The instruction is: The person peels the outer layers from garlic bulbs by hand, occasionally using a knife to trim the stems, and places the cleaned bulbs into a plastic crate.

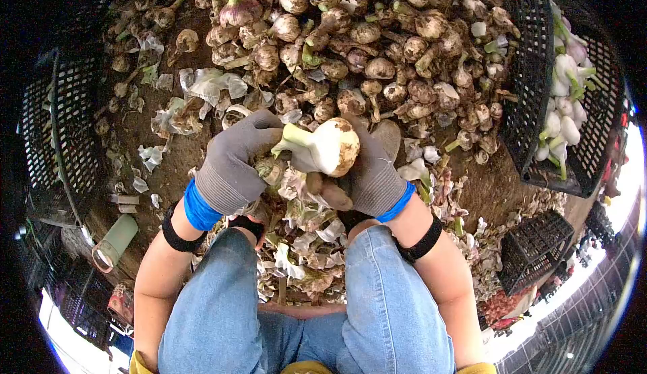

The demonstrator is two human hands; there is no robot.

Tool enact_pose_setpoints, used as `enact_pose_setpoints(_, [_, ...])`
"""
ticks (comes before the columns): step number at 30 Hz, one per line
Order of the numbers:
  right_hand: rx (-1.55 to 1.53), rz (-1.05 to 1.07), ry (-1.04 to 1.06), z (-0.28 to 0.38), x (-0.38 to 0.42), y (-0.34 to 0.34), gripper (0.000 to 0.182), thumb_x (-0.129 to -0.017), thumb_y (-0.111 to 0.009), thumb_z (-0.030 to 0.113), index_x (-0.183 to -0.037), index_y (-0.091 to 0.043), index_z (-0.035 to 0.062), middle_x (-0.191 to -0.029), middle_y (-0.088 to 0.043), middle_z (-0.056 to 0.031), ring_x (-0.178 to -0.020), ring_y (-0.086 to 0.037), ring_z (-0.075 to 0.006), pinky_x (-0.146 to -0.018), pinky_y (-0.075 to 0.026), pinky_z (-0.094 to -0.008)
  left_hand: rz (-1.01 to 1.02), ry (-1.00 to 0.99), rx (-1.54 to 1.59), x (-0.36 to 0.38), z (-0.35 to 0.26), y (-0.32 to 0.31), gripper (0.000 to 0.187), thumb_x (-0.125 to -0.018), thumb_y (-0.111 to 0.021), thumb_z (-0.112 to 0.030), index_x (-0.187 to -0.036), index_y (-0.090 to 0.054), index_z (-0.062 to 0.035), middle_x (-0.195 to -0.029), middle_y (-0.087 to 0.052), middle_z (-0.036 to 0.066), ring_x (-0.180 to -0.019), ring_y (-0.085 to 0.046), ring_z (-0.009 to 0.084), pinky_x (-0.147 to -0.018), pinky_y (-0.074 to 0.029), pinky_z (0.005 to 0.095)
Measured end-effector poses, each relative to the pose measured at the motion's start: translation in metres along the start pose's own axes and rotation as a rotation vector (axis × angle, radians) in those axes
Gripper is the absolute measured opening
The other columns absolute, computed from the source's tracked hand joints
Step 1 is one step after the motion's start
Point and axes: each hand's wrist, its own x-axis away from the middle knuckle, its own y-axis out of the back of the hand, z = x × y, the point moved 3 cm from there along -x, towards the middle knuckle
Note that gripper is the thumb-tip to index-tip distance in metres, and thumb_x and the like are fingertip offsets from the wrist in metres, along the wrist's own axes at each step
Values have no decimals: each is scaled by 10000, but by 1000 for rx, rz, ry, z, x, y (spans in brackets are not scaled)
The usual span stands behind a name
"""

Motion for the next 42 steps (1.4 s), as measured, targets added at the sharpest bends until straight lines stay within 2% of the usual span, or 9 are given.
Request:
enact_pose_setpoints(7, [427,-59,111,1,5,-13,542,-804,-639,386,-1173,-505,13,-1007,-621,-96,-844,-624,-192,-742,-527,-304,-4,-120,191,-7,-3,6,297,-642,-622,-72,-934,-617,-15,-1030,-596,151,-969,-589,294,-874,-452,347])
enact_pose_setpoints(9, [285,247,-86,12,13,-12,597,-749,-701,322,-1201,-490,-5,-1027,-617,-84,-872,-618,-179,-780,-514,-295,-165,32,277,-7,10,15,208,-747,-535,2,-934,-626,-8,-1002,-629,105,-922,-601,197,-826,-475,304])
enact_pose_setpoints(13, [271,219,-183,7,26,-26,779,-681,-710,272,-1317,-393,-46,-1200,-562,-125,-1101,-554,-214,-933,-450,-306,-585,390,346,0,50,51,190,-775,-538,61,-919,-640,-9,-857,-672,90,-809,-621,151,-758,-489,267])
enact_pose_setpoints(19, [235,56,-47,2,20,-5,721,-728,-686,285,-1308,-401,-35,-1119,-584,-150,-970,-585,-251,-841,-469,-350,103,253,203,10,10,-3,561,-794,-696,-158,-1282,-452,-27,-1132,-594,108,-1017,-575,188,-887,-450,303])
enact_pose_setpoints(25, [643,24,-240,10,30,-12,839,-673,-753,289,-1316,-361,-81,-1172,-565,-136,-1047,-578,-229,-908,-459,-319,-75,291,491,4,13,17,304,-759,-618,87,-1035,-557,-24,-935,-635,37,-895,-586,99,-811,-466,237])
enact_pose_setpoints(31, [1110,29,-327,16,33,-15,725,-668,-791,249,-1262,-458,-2,-1096,-604,-77,-1005,-554,-147,-887,-446,-284,-725,367,643,2,41,67,218,-844,-513,59,-1040,-559,-23,-922,-639,79,-850,-621,140,-743,-504,248])
enact_pose_setpoints(34, [947,-80,-194,15,33,-10,695,-651,-802,204,-1238,-480,18,-1079,-607,-63,-992,-560,-136,-877,-455,-277,125,440,429,9,13,44,401,-770,-614,-35,-1164,-543,-48,-1035,-628,94,-959,-623,211,-837,-515,331])
enact_pose_setpoints(35, [883,-107,-143,13,31,-6,690,-644,-804,191,-1232,-485,24,-1074,-608,-59,-988,-563,-133,-875,-457,-275,417,159,-65,12,14,23,576,-772,-722,-224,-1265,-483,-45,-1167,-572,93,-1032,-583,168,-837,-489,295])
enact_pose_setpoints(42, [1111,-46,-82,15,25,-5,699,-591,-836,230,-1185,-529,24,-1034,-621,-55,-948,-579,-128,-848,-463,-270,260,367,565,-1,-14,-21,426,-703,-785,-160,-1053,-581,-26,-933,-598,31,-876,-558,111,-806,-468,260])
